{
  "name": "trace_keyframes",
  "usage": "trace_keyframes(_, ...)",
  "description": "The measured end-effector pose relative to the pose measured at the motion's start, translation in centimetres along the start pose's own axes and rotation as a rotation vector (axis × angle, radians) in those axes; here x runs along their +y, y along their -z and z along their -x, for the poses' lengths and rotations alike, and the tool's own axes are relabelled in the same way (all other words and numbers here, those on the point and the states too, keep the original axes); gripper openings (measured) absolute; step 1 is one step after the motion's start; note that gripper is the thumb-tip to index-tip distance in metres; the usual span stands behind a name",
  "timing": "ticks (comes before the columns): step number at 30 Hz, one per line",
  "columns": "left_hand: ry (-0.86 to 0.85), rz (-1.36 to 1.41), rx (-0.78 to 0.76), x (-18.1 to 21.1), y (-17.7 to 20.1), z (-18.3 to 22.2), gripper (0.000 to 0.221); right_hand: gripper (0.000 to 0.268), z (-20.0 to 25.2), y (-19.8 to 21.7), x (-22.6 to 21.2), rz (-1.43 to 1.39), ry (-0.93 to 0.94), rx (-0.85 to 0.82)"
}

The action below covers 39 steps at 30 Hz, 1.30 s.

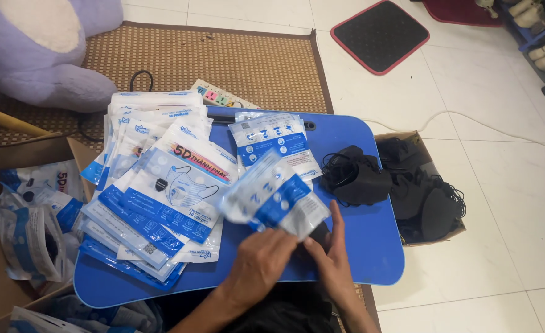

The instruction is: Organizing and inspecting face masks and their plastic packaging on a small table

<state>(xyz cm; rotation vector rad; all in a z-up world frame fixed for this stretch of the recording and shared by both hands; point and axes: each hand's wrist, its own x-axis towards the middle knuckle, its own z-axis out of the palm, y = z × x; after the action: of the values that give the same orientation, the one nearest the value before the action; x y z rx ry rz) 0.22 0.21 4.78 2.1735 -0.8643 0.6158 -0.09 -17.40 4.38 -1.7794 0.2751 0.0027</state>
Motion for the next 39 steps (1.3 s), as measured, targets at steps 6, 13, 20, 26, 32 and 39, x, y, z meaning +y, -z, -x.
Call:
trace_keyframes(6, -0.08, 0.118, -0.069, 0.6, -0.4, 0.2, 0.015, 0.091, -0.3, 0.6, 2.3, 0.127, 0.299, -0.176)
trace_keyframes(13, -0.159, 0.176, -0.043, 1.8, 1.5, -0.5, 0.019, 0.097, 0.2, 0.1, 1.0, -0.035, 0.283, 0.037)
trace_keyframes(20, 0.242, -0.119, 0.534, -0.8, 1.7, 2.4, 0.034, 0.102, -0.4, 2.5, 1.2, 0.028, 0.265, -0.029)
trace_keyframes(26, 1.269, 1.022, -0.177, -0.8, 6.9, 0.1, 0.071, 0.102, -0.4, 3.7, 3.9, 0.075, 0.193, -0.33)
trace_keyframes(32, 1.231, 0.881, -0.146, -1.3, 1.4, 4.5, 0.025, 0.088, 0.1, 3.9, 3.4, 0.129, 0.193, -0.249)
trace_keyframes(39, 1.348, 1.134, -0.193, -0.8, 1.8, 3.8, 0.046, 0.058, -0.5, 5.1, 6.0, 0.151, 0.371, 0.021)
